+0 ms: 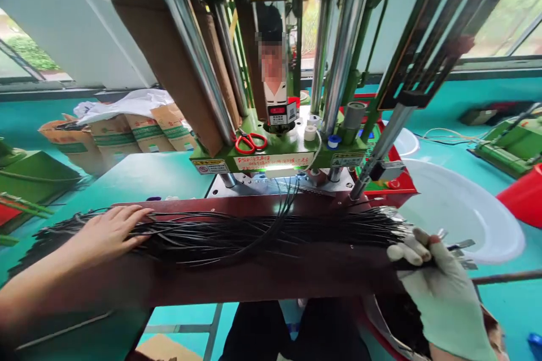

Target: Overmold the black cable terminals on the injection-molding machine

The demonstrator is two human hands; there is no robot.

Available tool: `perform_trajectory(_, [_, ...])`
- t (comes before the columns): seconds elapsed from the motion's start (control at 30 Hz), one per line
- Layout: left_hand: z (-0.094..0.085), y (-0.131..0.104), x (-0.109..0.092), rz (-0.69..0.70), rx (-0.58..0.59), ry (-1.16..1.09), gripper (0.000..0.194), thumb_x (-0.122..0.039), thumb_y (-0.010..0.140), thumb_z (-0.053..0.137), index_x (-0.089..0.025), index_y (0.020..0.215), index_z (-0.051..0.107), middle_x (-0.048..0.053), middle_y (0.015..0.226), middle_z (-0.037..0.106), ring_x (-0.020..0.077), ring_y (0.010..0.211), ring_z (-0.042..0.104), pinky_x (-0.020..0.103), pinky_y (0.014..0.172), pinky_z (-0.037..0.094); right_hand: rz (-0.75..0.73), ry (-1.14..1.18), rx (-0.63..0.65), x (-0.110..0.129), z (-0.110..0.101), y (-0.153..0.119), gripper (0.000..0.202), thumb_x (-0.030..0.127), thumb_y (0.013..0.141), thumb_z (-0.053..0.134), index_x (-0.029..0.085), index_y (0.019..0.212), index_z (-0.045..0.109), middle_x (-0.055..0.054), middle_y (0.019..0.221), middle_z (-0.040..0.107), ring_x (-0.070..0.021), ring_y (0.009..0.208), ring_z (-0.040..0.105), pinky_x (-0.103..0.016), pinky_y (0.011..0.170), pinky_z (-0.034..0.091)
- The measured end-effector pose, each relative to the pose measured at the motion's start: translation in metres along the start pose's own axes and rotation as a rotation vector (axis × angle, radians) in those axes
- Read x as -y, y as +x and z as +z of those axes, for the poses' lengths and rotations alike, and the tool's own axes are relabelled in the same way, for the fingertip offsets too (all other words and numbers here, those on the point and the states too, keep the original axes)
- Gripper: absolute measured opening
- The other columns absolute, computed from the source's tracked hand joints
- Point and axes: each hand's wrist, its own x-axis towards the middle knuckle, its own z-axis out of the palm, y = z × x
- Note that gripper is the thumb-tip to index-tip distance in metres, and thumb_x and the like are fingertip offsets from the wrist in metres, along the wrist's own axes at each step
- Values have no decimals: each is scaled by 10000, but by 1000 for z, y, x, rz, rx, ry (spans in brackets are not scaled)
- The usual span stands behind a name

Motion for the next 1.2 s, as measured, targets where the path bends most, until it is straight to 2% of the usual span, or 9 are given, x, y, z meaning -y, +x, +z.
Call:
perform_trajectory(0.1, [-35, -14, -83, 335, -46, -315, 517, -288, 711, 510, -235, 1225, 478, 71, 1329, 419, 280, 1218, 347, 411, 1029, 247, 132, 104, 205, 15, -5, -27, 124, 264, 782, 525, 225, 665, 535, 37, 574, 312, -80, 457, 374, -279, 480, 460])
perform_trajectory(0.23, [-73, -33, -230, 756, 177, -894, 506, -329, 766, 526, -297, 1264, 442, 43, 1311, 460, 241, 1202, 394, 336, 1015, 296, 182, -24, 679, 17, 0, -58, 167, 361, 819, 505, 260, 718, 592, -24, 646, 522, -164, 614, 539, -392, 674, 492])
perform_trajectory(0.37, [-74, -40, -322, 896, 342, -1224, 480, -375, 742, 580, -230, 1194, 515, 112, 1102, 602, 262, 983, 555, 340, 854, 407, 111, -193, 813, 8, 13, -62, 213, 325, 856, 463, 242, 895, 655, -56, 898, 643, -235, 900, 588, -421, 862, 437])
perform_trajectory(0.47, [-52, -46, -341, 803, 638, -1385, 300, -393, 763, 540, -225, 1003, 607, 46, 793, 647, 193, 708, 582, 270, 654, 430, 105, -411, 863, -8, 16, -54, 231, 249, 858, 465, 185, 908, 681, -91, 988, 650, -247, 995, 564, -417, 942, 379])
perform_trajectory(0.6, [-13, -57, -355, 565, 988, -1730, 288, -394, 671, 640, -163, 840, 605, 37, 722, 609, 157, 657, 554, 251, 613, 411, 160, -433, 1037, -50, 6, -48, 205, 279, 821, 533, 168, 896, 688, -96, 1022, 639, -246, 1011, 551, -414, 936, 383])
perform_trajectory(0.77, [5, -66, -381, 18, 922, -2240, 398, -515, 634, 636, -177, 782, 486, -60, 472, 452, 58, 351, 370, 201, 387, 301, 333, -352, 1071, -80, 2, -39, 316, 364, 785, 581, 180, 1036, 636, -103, 1092, 609, -241, 1030, 546, -435, 946, 368])
perform_trajectory(0.9, [-1, -65, -389, 66, 950, -2229, 427, -577, 672, 572, -171, 779, 492, -100, 384, 333, 29, 280, 201, 184, 307, 179, 293, -204, 1058, -55, 22, -20, 540, 465, 797, 536, 229, 1272, 433, -116, 1274, 483, -251, 1138, 473, -467, 996, 309])
perform_trajectory(1.03, [-5, -58, -395, 87, 834, -2154, 417, -555, 701, 550, -142, 746, 521, -66, 405, 402, 44, 295, 292, 196, 314, 214, 149, -597, 1283, -28, 40, -7, 467, 418, 872, 436, 166, 1265, 444, -129, 1273, 485, -213, 1167, 449, -431, 1018, 299])
perform_trajectory(1.2, [-7, -51, -403, -65, 771, -2194, 445, -554, 630, 611, -129, 736, 531, -47, 476, 453, 58, 350, 357, 210, 338, 269, 105, -1009, 1470, -19, 39, -3, 615, 486, 853, 414, 130, 1345, 317, -128, 1355, 381, -218, 1227, 371, -393, 1034, 284])
